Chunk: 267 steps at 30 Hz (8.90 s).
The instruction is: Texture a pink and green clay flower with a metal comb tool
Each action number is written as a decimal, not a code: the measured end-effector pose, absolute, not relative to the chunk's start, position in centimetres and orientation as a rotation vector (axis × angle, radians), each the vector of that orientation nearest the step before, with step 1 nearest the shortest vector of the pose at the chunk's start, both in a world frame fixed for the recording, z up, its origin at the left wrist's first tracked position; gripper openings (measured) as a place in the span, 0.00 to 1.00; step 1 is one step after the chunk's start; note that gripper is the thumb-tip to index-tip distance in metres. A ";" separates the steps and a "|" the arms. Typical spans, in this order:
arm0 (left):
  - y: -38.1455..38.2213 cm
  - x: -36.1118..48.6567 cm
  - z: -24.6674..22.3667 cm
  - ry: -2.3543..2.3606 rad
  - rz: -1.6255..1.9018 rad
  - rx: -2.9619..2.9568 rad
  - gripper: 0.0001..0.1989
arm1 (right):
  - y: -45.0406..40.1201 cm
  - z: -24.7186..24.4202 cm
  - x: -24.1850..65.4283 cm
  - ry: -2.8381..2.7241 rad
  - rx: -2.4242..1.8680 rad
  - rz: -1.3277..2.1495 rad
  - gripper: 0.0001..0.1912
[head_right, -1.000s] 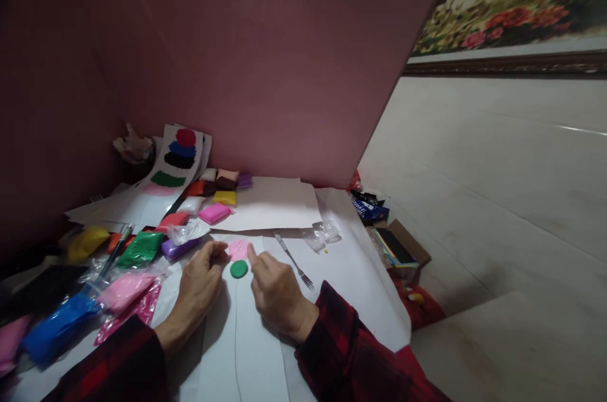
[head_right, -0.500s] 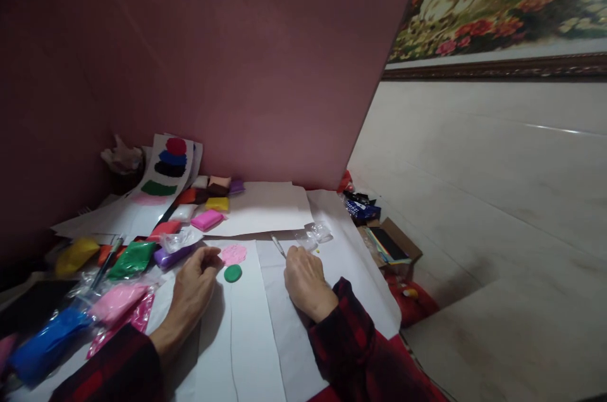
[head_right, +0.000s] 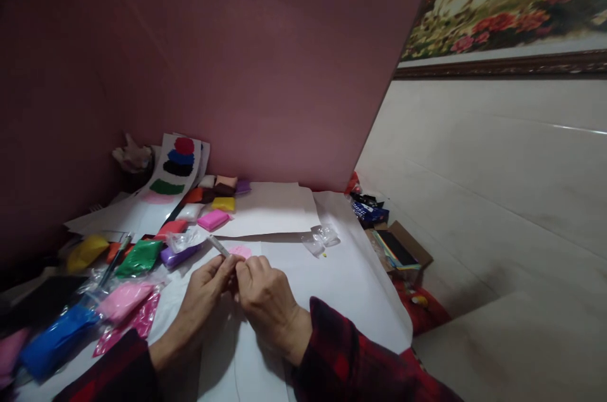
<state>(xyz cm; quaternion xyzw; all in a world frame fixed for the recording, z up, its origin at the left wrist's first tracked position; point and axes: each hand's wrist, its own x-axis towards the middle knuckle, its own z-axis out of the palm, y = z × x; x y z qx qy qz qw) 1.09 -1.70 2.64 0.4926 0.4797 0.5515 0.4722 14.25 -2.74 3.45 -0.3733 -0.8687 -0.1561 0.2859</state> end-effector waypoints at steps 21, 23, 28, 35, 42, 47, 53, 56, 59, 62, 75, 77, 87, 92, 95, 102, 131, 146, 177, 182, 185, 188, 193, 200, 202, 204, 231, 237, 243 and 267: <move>1.2 -3.1 2.0 1.290 1.447 1.078 0.17 | -4.6 -1.2 12.4 -2.464 -0.452 -0.194 0.16; 1.2 -3.0 2.0 1.303 1.419 1.085 0.17 | -4.6 -0.9 12.5 -2.489 -0.479 -0.160 0.15; 0.9 -2.8 1.9 1.311 1.340 1.132 0.14 | -4.7 -0.7 12.7 -2.535 -0.474 -0.140 0.13; 0.6 -3.1 1.8 1.347 1.346 1.124 0.16 | -4.8 -0.8 12.5 -2.534 -0.510 -0.144 0.12; 0.5 -2.6 2.0 1.352 1.326 1.140 0.16 | -4.7 -0.7 12.6 -2.572 -0.509 -0.121 0.11; 0.4 -2.5 2.1 1.367 1.308 1.191 0.14 | -4.6 -0.8 12.6 -2.570 -0.493 -0.138 0.12; 0.5 -2.8 2.0 1.378 1.283 1.213 0.14 | -4.8 -0.5 12.6 -2.568 -0.498 -0.123 0.11; 0.6 -2.9 2.0 1.369 1.273 1.231 0.14 | -4.8 -0.4 12.7 -2.567 -0.512 -0.116 0.10; 0.8 -3.2 1.8 1.364 1.256 1.251 0.13 | -4.7 -0.5 12.6 -2.539 -0.505 -0.113 0.12; 0.9 -3.4 1.6 1.361 1.239 1.264 0.13 | -4.7 -0.6 12.6 -2.543 -0.499 -0.097 0.11; 1.4 -3.5 1.6 1.385 1.222 1.293 0.15 | -4.7 -0.6 12.6 -2.524 -0.498 -0.097 0.11; 1.4 -3.6 1.9 1.398 1.227 1.296 0.16 | -4.7 -0.6 12.7 -2.516 -0.503 -0.094 0.11; 1.8 -3.9 1.4 1.438 1.242 1.314 0.17 | -4.7 -0.5 12.6 -2.509 -0.497 -0.087 0.12; 1.8 -4.0 1.3 1.448 1.254 1.326 0.17 | -4.6 -0.6 12.6 -2.483 -0.486 -0.093 0.12; 1.7 -4.0 1.3 1.454 1.268 1.330 0.16 | -4.7 -0.6 12.6 -2.497 -0.486 -0.091 0.12; 1.7 -3.9 1.1 1.466 1.330 1.313 0.15 | -4.8 -0.4 12.7 -2.579 -0.510 -0.074 0.11; 0.7 -2.5 1.4 1.454 1.408 1.233 0.14 | -4.8 -0.3 12.6 -2.579 -0.529 -0.084 0.11; 1.6 -3.3 0.8 1.530 1.412 1.342 0.12 | -4.6 -0.4 12.7 -2.607 -0.520 -0.072 0.11; -0.2 -2.4 1.4 1.484 1.466 1.177 0.14 | -4.6 -0.7 12.4 -2.494 -0.506 -0.091 0.12; -0.1 -2.3 1.8 1.481 1.446 1.171 0.14 | -4.6 -0.7 12.5 -2.515 -0.507 -0.074 0.12; 0.0 -2.2 1.9 1.485 1.443 1.167 0.14 | -4.6 -0.7 12.6 -2.524 -0.511 -0.077 0.11; 0.1 -2.3 1.9 1.493 1.443 1.166 0.14 | -4.6 -0.6 12.6 -2.534 -0.509 -0.081 0.12; 0.3 -2.7 1.5 1.503 1.448 1.181 0.14 | -4.7 -0.5 12.6 -2.530 -0.489 -0.073 0.11; 0.9 -3.5 0.7 1.546 1.457 1.217 0.14 | -4.7 -0.2 12.7 -2.554 -0.489 -0.044 0.11; 0.9 -3.6 0.7 1.572 1.454 1.231 0.13 | -4.6 -0.2 12.7 -2.562 -0.494 -0.039 0.11; 0.9 -3.7 0.7 1.601 1.451 1.248 0.13 | -4.6 -0.2 12.6 -2.560 -0.500 -0.043 0.11; 0.7 -2.4 0.7 1.452 1.496 1.188 0.15 | -4.8 -0.4 12.7 -2.563 -0.514 -0.048 0.11; 0.7 -2.3 1.0 1.456 1.460 1.208 0.15 | -4.7 -0.2 12.7 -2.621 -0.525 -0.039 0.11; 0.7 -2.3 1.5 1.477 1.431 1.246 0.13 | -4.7 -0.3 12.7 -2.599 -0.518 -0.048 0.11; 1.1 -3.8 0.9 1.554 1.588 1.198 0.11 | -4.7 -0.2 12.8 -2.611 -0.520 -0.029 0.10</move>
